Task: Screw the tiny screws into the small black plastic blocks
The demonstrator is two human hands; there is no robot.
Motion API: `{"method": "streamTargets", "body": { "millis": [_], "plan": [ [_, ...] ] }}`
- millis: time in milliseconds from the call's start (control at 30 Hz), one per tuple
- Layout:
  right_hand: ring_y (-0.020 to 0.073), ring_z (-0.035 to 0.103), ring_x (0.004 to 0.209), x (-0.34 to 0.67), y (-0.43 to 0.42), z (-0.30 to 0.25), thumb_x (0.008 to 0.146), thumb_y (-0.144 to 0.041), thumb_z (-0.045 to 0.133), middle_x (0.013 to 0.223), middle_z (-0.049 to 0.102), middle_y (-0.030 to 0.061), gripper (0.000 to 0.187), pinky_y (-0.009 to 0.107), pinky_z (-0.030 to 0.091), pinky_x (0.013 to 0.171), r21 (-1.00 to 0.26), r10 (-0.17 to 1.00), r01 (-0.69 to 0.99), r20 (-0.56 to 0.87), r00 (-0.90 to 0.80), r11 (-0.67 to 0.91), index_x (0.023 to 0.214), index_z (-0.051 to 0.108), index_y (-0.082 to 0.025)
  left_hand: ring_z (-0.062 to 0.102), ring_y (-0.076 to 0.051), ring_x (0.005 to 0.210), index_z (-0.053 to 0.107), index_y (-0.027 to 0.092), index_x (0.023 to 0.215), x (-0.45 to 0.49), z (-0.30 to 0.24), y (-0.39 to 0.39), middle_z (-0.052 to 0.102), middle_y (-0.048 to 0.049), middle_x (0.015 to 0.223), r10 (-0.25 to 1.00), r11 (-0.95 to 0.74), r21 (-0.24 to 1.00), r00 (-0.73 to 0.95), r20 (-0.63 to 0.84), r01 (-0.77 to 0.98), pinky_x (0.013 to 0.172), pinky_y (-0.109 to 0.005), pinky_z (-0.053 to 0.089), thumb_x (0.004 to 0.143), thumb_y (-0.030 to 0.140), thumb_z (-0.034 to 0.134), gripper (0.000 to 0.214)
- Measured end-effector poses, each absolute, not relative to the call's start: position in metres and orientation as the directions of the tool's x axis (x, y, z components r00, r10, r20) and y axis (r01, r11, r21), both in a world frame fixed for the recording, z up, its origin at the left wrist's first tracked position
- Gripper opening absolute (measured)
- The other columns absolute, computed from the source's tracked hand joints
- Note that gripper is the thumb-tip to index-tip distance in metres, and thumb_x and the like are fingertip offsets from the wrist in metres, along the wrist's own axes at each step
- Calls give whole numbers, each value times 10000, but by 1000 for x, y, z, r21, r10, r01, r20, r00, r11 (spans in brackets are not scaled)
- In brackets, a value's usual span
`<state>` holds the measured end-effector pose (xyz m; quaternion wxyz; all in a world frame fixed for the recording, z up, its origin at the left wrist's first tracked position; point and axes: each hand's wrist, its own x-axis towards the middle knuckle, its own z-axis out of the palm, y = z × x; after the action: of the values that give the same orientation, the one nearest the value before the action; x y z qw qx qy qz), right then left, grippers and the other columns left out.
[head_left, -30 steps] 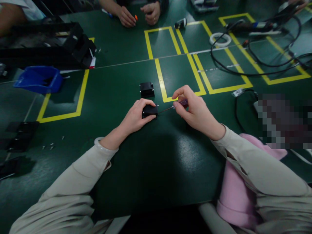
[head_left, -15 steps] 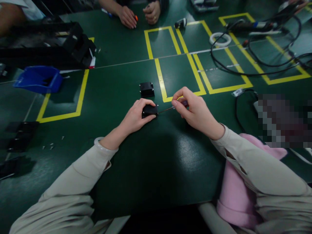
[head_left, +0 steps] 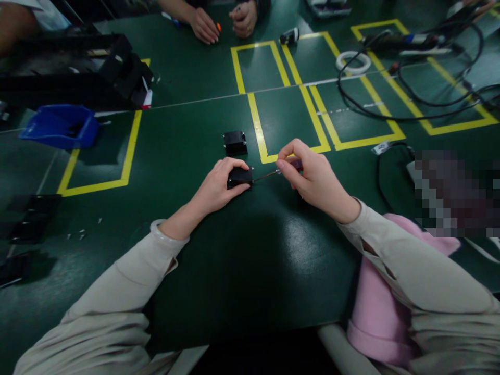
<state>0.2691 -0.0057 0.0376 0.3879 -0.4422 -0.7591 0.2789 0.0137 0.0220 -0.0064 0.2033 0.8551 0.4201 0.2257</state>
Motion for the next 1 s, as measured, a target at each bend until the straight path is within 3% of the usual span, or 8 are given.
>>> {"method": "streamTargets", "body": {
  "millis": [133, 300, 500, 667, 867, 1000],
  "plan": [
    [109, 553, 603, 269, -5, 37, 944, -160, 532, 699, 539, -60, 106, 278, 415, 621, -749, 869, 444, 384, -313, 491, 976, 474, -243, 591, -251, 1115, 572, 217, 1203, 14, -7, 22, 635, -59, 1198, 810, -565, 539, 546, 215, 625, 988, -396, 469, 921, 331, 666, 318],
    [106, 516, 558, 270, -5, 38, 978, -238, 536, 644, 520, -64, 98, 281, 374, 592, -750, 883, 473, 343, -320, 462, 903, 472, -242, 590, -250, 1115, 574, 217, 1206, 14, -8, 23, 634, -60, 1199, 809, -567, 535, 546, 219, 626, 987, -394, 468, 922, 328, 665, 318],
    [105, 550, 609, 270, -5, 38, 929, -156, 540, 707, 538, -63, 117, 270, 398, 622, -741, 867, 453, 388, -314, 496, 986, 475, -234, 597, -253, 1113, 573, 215, 1205, 14, -7, 22, 638, -61, 1199, 807, -569, 538, 547, 223, 622, 974, -397, 476, 921, 328, 666, 320],
    [115, 540, 584, 270, -5, 37, 975, -252, 551, 651, 515, -66, 85, 280, 383, 600, -755, 884, 465, 348, -313, 462, 932, 477, -244, 595, -256, 1125, 571, 218, 1211, 14, -8, 23, 637, -65, 1207, 806, -571, 538, 549, 223, 620, 986, -406, 476, 923, 339, 667, 327],
    [133, 597, 723, 269, -5, 33, 934, -220, 593, 818, 592, -20, 97, 279, 439, 637, -722, 870, 487, 420, -257, 492, 934, 498, -239, 594, -261, 1128, 574, 217, 1208, 14, -7, 23, 637, -69, 1207, 814, -559, 535, 544, 205, 634, 989, -414, 476, 918, 340, 664, 328],
    [113, 559, 623, 269, -5, 32, 933, -212, 601, 773, 567, -35, 123, 278, 427, 603, -724, 872, 485, 412, -266, 490, 895, 487, -238, 595, -256, 1122, 572, 217, 1201, 15, -5, 22, 638, -64, 1202, 809, -565, 540, 548, 214, 624, 984, -407, 477, 920, 331, 665, 317]
  ]
}}
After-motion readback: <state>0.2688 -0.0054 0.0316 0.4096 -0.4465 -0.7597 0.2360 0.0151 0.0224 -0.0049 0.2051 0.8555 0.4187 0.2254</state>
